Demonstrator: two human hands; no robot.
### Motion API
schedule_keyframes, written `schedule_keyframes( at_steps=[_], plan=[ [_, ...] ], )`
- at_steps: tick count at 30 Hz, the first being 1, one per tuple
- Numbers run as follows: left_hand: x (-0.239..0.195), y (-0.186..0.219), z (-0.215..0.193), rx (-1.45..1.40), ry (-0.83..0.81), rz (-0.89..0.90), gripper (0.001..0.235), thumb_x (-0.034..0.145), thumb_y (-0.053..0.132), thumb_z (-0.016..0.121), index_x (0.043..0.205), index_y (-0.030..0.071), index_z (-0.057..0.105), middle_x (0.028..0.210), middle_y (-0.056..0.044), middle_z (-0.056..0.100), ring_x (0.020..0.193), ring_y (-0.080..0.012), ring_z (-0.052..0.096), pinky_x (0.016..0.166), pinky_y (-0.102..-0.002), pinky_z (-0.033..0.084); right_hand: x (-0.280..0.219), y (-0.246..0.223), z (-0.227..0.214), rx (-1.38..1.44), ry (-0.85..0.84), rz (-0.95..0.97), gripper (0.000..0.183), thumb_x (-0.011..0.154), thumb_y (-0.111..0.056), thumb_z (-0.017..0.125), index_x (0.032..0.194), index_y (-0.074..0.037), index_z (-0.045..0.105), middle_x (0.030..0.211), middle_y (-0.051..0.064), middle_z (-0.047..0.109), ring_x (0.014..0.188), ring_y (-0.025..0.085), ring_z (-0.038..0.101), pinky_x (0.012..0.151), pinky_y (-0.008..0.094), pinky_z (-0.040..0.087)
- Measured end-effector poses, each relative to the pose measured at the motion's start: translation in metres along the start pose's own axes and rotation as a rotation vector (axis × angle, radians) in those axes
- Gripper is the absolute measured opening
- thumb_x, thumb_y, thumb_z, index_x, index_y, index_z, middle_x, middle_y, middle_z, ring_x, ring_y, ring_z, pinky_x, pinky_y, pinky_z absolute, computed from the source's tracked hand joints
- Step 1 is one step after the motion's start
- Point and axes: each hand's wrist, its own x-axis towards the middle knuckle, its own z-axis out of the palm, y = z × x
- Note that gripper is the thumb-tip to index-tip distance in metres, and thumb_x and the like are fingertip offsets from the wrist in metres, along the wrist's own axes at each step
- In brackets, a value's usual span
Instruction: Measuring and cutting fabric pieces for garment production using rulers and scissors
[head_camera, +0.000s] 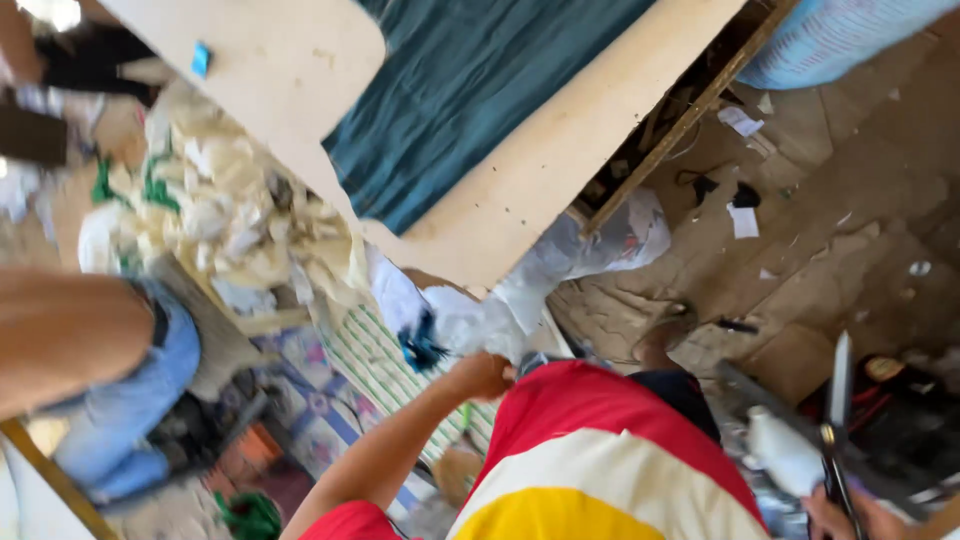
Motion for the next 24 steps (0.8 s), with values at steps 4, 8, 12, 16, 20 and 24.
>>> schedule_keyframes(
  at_steps=[4, 8, 12, 16, 20, 24],
  plan=[
    [-0.057, 0.107, -0.093, -0.371, 0.214, -0.179, 0.039, 0.099, 0.031, 0.049, 0.12, 0.009, 0.073, 0.108, -0.023, 0.074, 0.099, -0.0423, 0.07, 0.077, -0.053, 0.059, 0.114, -0.213, -0.091, 0.246, -0.084, -0.339, 0.021, 0.097, -0.013, 0.07, 0.096, 0.007, 0.063, 0.052, 0.016, 0.048, 0.051, 0.018, 0.047, 0.098, 0.036, 0.055],
    [-0.06, 0.138, -0.099, -0.714, 0.879, -0.307, 0.014, 0.091, 0.025, 0.055, 0.091, 0.011, 0.059, 0.075, -0.009, 0.062, 0.065, -0.0234, 0.055, 0.063, -0.042, 0.048, 0.227, -0.38, -0.151, -0.024, -0.189, -0.536, 0.019, 0.097, -0.017, 0.075, 0.104, 0.001, 0.069, 0.08, 0.014, 0.066, 0.052, 0.019, 0.054, 0.055, 0.028, 0.041],
    [-0.061, 0.141, -0.127, -0.875, 1.354, -0.562, 0.028, 0.096, 0.026, 0.065, 0.113, 0.008, 0.078, 0.102, -0.006, 0.078, 0.084, -0.0186, 0.074, 0.072, -0.036, 0.056, 0.446, -0.447, -0.203, -0.039, -0.36, -0.673, 0.039, 0.114, -0.039, 0.055, 0.138, -0.009, 0.055, 0.086, -0.004, 0.048, 0.07, 0.006, 0.048, 0.062, 0.02, 0.044],
    [-0.009, 0.13, -0.148, -0.695, 1.667, -0.701, 0.024, 0.091, 0.019, 0.076, 0.111, 0.006, 0.076, 0.104, -0.012, 0.074, 0.097, -0.0307, 0.069, 0.089, -0.042, 0.052, 0.465, -0.572, -0.224, -0.097, -0.266, -0.619, 0.028, 0.125, -0.042, 0.057, 0.118, -0.015, 0.056, 0.094, 0.0, 0.046, 0.077, 0.014, 0.048, 0.072, 0.029, 0.043],
    [0.034, 0.156, -0.265, -0.647, 1.729, -0.954, 0.042, 0.101, 0.024, 0.069, 0.136, 0.001, 0.064, 0.131, -0.025, 0.058, 0.124, -0.0464, 0.051, 0.11, -0.062, 0.031, 0.45, -0.673, -0.252, -0.137, -0.157, -0.545, 0.027, 0.109, -0.027, 0.075, 0.104, -0.002, 0.064, 0.08, 0.007, 0.055, 0.059, 0.017, 0.051, 0.052, 0.026, 0.043],
    [0.074, 0.181, -0.356, -0.507, 1.761, -0.992, 0.038, 0.099, 0.024, 0.076, 0.132, 0.006, 0.069, 0.126, -0.015, 0.056, 0.116, -0.0383, 0.053, 0.098, -0.058, 0.04, 0.51, -0.72, -0.293, -0.424, -0.117, -0.418, 0.031, 0.097, -0.026, 0.081, 0.108, 0.001, 0.073, 0.071, 0.008, 0.052, 0.059, 0.014, 0.047, 0.051, 0.027, 0.041]
  ],
)
